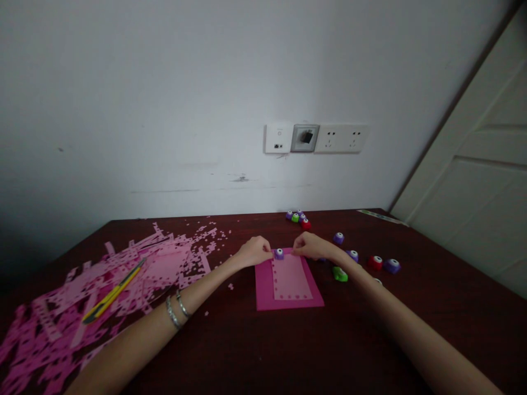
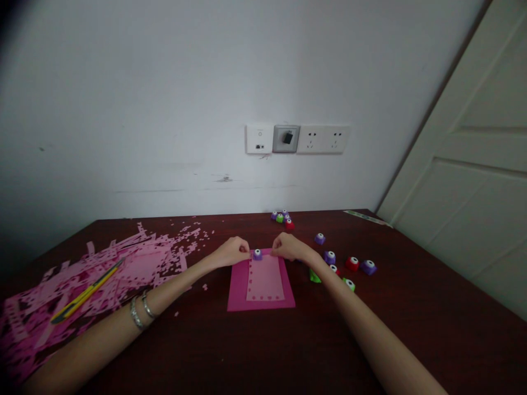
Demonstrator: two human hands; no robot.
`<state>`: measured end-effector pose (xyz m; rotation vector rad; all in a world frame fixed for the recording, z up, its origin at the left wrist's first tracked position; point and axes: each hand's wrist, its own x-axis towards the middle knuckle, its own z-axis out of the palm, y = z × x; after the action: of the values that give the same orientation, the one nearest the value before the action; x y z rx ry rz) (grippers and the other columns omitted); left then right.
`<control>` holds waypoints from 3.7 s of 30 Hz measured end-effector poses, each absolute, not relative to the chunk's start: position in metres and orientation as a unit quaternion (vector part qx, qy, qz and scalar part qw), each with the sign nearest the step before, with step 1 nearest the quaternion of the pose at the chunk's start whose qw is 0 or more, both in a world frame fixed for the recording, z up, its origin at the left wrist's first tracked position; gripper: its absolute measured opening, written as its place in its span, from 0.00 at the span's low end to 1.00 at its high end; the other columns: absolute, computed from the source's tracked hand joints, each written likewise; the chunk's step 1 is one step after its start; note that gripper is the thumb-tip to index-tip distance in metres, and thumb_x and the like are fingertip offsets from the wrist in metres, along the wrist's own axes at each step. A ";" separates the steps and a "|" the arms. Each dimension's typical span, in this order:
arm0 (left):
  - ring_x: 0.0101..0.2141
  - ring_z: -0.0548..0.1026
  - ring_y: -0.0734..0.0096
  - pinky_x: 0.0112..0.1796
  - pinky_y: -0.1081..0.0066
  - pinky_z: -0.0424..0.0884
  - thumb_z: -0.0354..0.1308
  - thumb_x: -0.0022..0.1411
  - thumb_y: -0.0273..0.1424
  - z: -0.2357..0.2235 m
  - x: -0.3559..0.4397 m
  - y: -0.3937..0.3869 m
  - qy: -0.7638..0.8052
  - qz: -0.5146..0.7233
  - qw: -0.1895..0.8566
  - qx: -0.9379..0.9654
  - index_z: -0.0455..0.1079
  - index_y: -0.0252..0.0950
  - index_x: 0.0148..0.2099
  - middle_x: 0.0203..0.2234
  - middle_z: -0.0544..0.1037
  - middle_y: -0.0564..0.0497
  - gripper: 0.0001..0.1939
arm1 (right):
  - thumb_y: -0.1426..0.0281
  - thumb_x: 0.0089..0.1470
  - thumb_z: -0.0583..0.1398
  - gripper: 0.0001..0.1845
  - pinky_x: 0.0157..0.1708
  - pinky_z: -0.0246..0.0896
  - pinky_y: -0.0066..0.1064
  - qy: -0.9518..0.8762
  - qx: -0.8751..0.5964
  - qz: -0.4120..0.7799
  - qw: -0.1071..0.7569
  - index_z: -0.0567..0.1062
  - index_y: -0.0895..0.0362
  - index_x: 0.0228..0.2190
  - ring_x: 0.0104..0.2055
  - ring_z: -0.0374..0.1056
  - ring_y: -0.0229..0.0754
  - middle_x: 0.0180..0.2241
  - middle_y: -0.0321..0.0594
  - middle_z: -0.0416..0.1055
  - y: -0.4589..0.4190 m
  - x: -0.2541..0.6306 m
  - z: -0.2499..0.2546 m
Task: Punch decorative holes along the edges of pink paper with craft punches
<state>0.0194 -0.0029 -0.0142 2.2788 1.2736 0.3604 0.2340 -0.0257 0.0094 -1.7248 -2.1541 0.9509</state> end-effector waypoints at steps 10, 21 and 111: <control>0.26 0.69 0.74 0.25 0.75 0.60 0.55 0.51 0.39 -0.012 0.020 -0.006 0.474 0.128 0.255 0.833 0.72 0.35 0.28 0.24 0.75 0.50 0.12 | 0.68 0.43 0.58 0.09 0.13 0.47 0.21 -0.730 -0.588 0.328 0.116 0.74 0.61 0.23 0.15 0.55 0.30 0.15 0.34 0.62 -0.023 0.235 0.007; 0.26 0.70 0.72 0.25 0.75 0.61 0.54 0.52 0.39 -0.013 0.020 -0.005 0.471 0.135 0.262 0.831 0.71 0.33 0.29 0.25 0.75 0.49 0.13 | 0.67 0.44 0.57 0.09 0.14 0.48 0.22 -0.723 -0.608 0.306 0.116 0.74 0.61 0.23 0.15 0.56 0.31 0.16 0.35 0.64 -0.026 0.232 0.011; 0.58 0.51 0.50 0.54 0.48 0.46 0.31 0.63 0.51 -0.018 0.012 -0.117 0.351 0.068 0.020 0.934 0.53 0.37 0.60 0.59 0.55 0.40 0.33 | 0.66 0.47 0.60 0.16 0.36 0.59 0.30 -0.866 -0.447 0.166 0.151 0.75 0.59 0.39 0.35 0.66 0.41 0.35 0.43 0.70 -0.029 0.217 0.004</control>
<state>0.0120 -0.1172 -0.0177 2.8965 1.0901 0.2123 0.2171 -0.0288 0.0040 -1.2848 -2.4862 0.4764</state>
